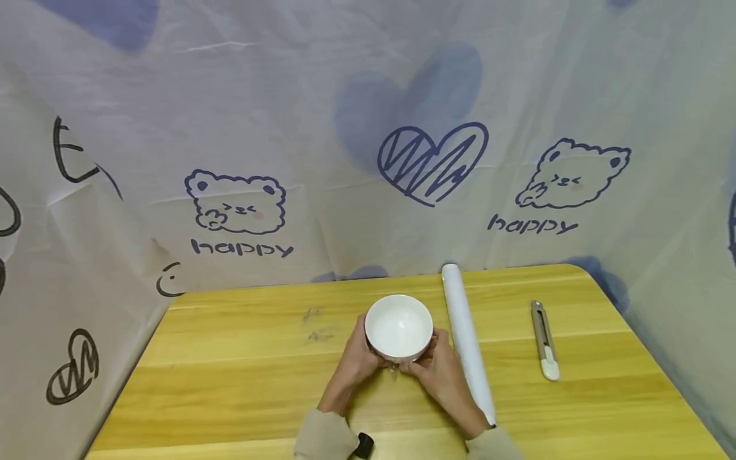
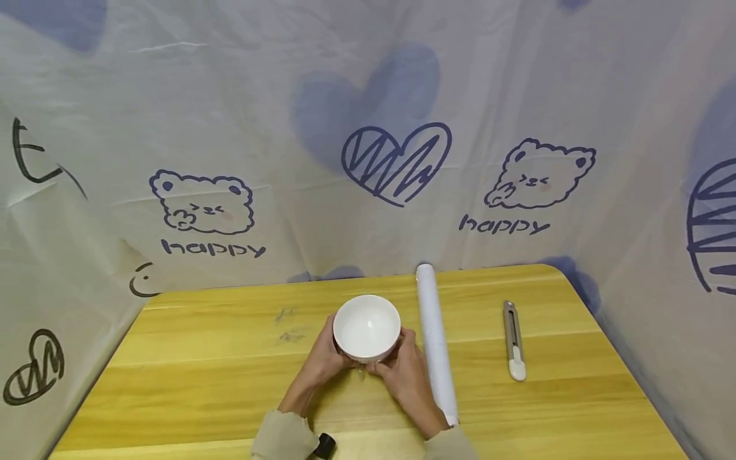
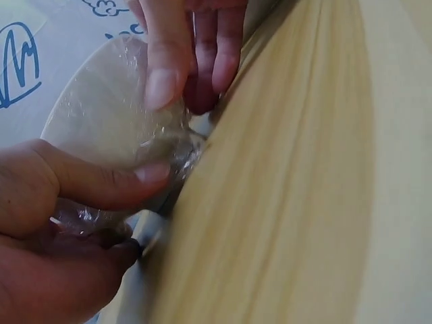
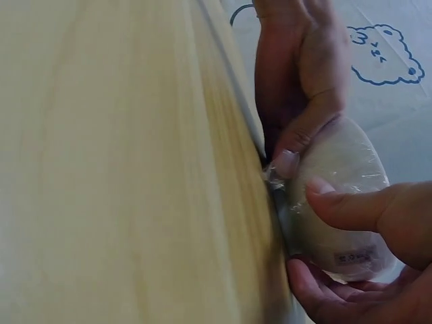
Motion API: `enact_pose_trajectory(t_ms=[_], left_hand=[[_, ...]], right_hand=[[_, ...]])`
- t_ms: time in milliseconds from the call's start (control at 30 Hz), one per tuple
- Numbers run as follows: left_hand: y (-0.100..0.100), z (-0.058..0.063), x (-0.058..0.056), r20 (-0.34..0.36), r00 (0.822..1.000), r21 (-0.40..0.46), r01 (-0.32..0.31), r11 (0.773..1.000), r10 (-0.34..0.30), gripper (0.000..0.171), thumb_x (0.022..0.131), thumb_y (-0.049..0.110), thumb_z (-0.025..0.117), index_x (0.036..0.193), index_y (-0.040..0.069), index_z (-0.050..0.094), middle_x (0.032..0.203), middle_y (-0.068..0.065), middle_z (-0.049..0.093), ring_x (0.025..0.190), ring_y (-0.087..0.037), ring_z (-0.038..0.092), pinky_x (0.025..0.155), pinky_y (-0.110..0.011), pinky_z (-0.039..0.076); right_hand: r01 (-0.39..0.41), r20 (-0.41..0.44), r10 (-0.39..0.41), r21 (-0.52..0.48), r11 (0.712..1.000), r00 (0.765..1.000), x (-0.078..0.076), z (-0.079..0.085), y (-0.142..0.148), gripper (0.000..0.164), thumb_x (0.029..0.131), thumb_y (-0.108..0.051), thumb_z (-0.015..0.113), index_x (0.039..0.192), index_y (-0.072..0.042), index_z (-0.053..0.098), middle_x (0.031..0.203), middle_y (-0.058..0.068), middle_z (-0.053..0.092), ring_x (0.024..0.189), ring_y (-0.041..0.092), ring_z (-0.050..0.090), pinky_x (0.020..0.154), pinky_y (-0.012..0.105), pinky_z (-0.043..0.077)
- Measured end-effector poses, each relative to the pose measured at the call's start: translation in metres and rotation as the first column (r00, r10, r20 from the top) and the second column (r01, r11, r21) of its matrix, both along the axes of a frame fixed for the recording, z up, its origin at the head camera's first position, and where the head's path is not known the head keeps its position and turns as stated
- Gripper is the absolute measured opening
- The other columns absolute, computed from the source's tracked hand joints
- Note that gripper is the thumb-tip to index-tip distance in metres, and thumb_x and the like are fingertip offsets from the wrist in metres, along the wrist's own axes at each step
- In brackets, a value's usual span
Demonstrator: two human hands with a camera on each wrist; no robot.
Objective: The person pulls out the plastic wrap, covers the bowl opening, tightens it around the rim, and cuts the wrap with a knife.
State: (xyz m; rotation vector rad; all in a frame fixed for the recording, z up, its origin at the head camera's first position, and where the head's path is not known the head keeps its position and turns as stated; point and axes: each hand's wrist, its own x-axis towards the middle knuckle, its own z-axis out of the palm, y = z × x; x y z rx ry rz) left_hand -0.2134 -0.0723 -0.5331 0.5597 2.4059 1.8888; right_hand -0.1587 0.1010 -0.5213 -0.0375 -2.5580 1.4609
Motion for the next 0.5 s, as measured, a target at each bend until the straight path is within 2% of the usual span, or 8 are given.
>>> enact_pose_trajectory(t_ms=[133, 267, 333, 400, 500], left_hand=[[-0.008, -0.001, -0.007, 0.012, 0.998, -0.015, 0.059, 0.998, -0.059, 0.115, 0.054, -0.014, 0.084, 0.148, 0.008, 0.021, 0.144, -0.019, 0.037, 0.130, -0.035, 0.038, 0.107, -0.051, 0.030], [-0.021, 0.004, -0.014, 0.096, 0.981, 0.055, 0.165, 0.985, -0.169, 0.123, 0.058, -0.020, 0.078, 0.152, 0.012, 0.006, 0.152, -0.018, 0.023, 0.137, -0.032, 0.028, 0.110, -0.046, 0.025], [-0.028, 0.006, -0.016, 0.121, 0.971, 0.081, 0.196, 0.977, -0.205, 0.119, 0.063, -0.022, 0.074, 0.152, 0.012, 0.003, 0.154, -0.018, 0.018, 0.139, -0.032, 0.023, 0.111, -0.046, 0.022], [-0.035, 0.007, -0.018, 0.137, 0.968, 0.078, 0.202, 0.976, -0.211, 0.111, 0.069, -0.023, 0.070, 0.152, 0.012, 0.005, 0.155, -0.018, 0.016, 0.140, -0.032, 0.020, 0.112, -0.045, 0.019], [-0.044, 0.008, -0.019, 0.138, 0.972, 0.034, 0.186, 0.982, -0.189, 0.097, 0.076, -0.021, 0.064, 0.152, 0.009, 0.010, 0.154, -0.020, 0.016, 0.141, -0.034, 0.017, 0.113, -0.048, 0.016]], right_hand=[[-0.086, 0.015, 0.087, -0.063, 0.994, 0.996, -0.003, 0.001, 0.005, 0.087, 0.065, -0.013, 0.087, 0.132, 0.008, 0.035, 0.108, 0.020, 0.061, 0.089, 0.026, 0.064, 0.070, 0.023, 0.055], [-0.146, 0.077, 0.152, -0.080, 0.986, 0.985, -0.004, 0.012, 0.013, 0.096, 0.069, -0.015, 0.085, 0.142, 0.006, 0.027, 0.117, 0.021, 0.057, 0.099, 0.029, 0.062, 0.076, 0.026, 0.055], [-0.158, 0.104, 0.166, -0.080, 0.984, 0.981, -0.005, 0.019, 0.018, 0.099, 0.071, -0.014, 0.084, 0.145, 0.006, 0.023, 0.121, 0.021, 0.054, 0.105, 0.032, 0.060, 0.080, 0.029, 0.055], [-0.159, 0.124, 0.170, -0.095, 0.983, 0.978, -0.006, 0.026, 0.026, 0.096, 0.073, -0.011, 0.083, 0.146, 0.004, 0.022, 0.124, 0.021, 0.052, 0.110, 0.035, 0.056, 0.084, 0.034, 0.053], [-0.161, 0.129, 0.178, -0.133, 0.978, 0.975, -0.007, 0.033, 0.040, 0.083, 0.076, -0.008, 0.079, 0.144, 0.000, 0.032, 0.126, 0.020, 0.052, 0.115, 0.036, 0.053, 0.088, 0.037, 0.051]])
